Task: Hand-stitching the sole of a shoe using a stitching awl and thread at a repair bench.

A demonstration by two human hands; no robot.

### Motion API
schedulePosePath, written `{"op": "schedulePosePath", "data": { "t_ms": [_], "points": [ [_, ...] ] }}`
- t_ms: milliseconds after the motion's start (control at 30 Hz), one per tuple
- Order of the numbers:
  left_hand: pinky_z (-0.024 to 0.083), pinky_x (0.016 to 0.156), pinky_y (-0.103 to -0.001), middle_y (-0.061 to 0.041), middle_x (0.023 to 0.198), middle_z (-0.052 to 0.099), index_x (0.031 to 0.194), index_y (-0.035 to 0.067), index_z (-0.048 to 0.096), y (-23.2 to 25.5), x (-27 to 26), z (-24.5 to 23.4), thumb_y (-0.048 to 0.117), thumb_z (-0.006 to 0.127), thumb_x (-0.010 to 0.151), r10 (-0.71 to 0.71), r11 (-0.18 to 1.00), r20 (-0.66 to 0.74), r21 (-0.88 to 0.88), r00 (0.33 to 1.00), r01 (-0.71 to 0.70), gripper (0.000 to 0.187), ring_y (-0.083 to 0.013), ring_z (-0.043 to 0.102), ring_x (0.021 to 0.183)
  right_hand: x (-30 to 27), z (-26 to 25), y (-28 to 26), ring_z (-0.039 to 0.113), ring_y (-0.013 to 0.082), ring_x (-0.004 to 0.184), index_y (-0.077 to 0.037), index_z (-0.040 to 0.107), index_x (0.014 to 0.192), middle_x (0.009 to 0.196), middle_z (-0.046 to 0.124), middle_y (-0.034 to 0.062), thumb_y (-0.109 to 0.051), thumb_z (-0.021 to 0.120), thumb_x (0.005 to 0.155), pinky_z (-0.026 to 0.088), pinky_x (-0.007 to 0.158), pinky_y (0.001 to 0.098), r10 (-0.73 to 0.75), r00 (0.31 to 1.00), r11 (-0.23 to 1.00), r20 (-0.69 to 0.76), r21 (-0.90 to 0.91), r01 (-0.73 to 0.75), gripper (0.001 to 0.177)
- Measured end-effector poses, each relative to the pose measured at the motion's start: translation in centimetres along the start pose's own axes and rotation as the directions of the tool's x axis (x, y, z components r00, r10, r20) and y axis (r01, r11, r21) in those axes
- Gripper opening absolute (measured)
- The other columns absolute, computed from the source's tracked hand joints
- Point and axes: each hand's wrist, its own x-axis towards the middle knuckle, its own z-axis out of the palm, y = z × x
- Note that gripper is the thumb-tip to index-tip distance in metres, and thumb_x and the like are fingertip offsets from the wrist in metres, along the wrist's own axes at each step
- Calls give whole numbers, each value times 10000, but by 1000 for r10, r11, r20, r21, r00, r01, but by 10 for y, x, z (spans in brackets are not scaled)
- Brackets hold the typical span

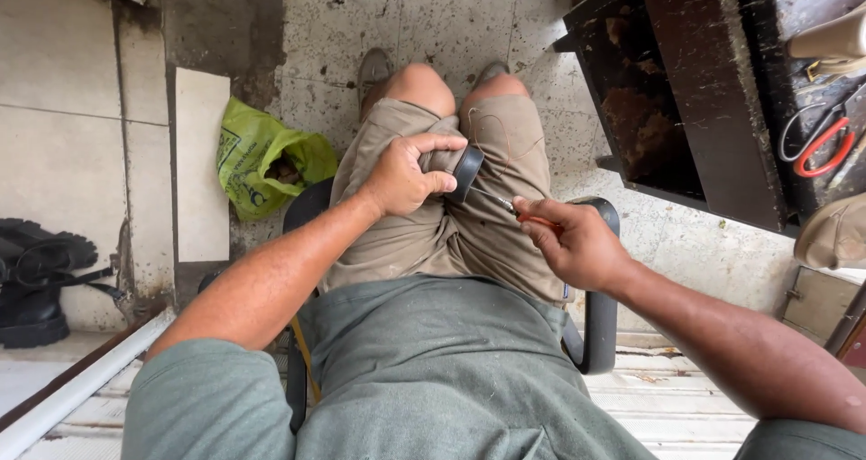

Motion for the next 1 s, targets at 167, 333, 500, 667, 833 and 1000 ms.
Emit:
{"op": "schedulePosePath", "data": {
  "t_ms": [167,333,500,667,833,1000],
  "points": [
    [441,1130,-395,-103,1287,719,1287,152,734,-5,-1,-3,108,909,750,-7,999,18,-35,1000,8,567,-230,594,1312,5,4,1,757,382,873,-140,782,1116,891,804,99,-144,714,893,589,649,458,70,997,991,32,111,-73,233],
    [458,1113,-371,-93,1255,728,1279,135,738,-6,-1,-4,91,911,738,-17,998,28,-66,999,19,570,-201,620,1267,6,2,-7,760,400,901,-87,778,1117,952,796,179,-92,730,886,594,694,490,109,993,987,40,115,-113,235],
    [462,1109,-379,-104,1234,732,1275,112,739,-4,0,-5,80,908,738,-13,996,30,-90,999,16,564,-198,622,1245,3,10,13,527,113,474,-59,766,1112,566,677,124,-90,690,947,445,396,281,382,902,745,201,511,-429,185],
    [465,1104,-363,-94,1220,741,1266,115,746,-7,2,-7,85,909,733,-8,996,38,-89,999,12,557,-196,639,1231,0,20,20,470,136,323,-47,740,1186,522,586,138,-52,642,955,387,257,267,416,878,625,236,628,-464,252],
    [467,1106,-379,-113,1215,742,1259,101,747,-3,2,-7,71,906,735,0,995,48,-95,999,4,549,-211,640,1229,11,7,25,547,220,421,-189,779,1160,642,643,69,-154,681,912,458,383,379,-81,997,997,-3,-11,81,269],
    [471,1104,-377,-119,1225,742,1261,97,746,-2,0,-8,71,905,732,-24,995,54,-96,998,29,553,-214,638,1237,4,19,23,449,189,239,-48,694,1210,549,594,188,-60,580,983,366,185,311,364,878,556,310,684,-472,254]
  ]
}}
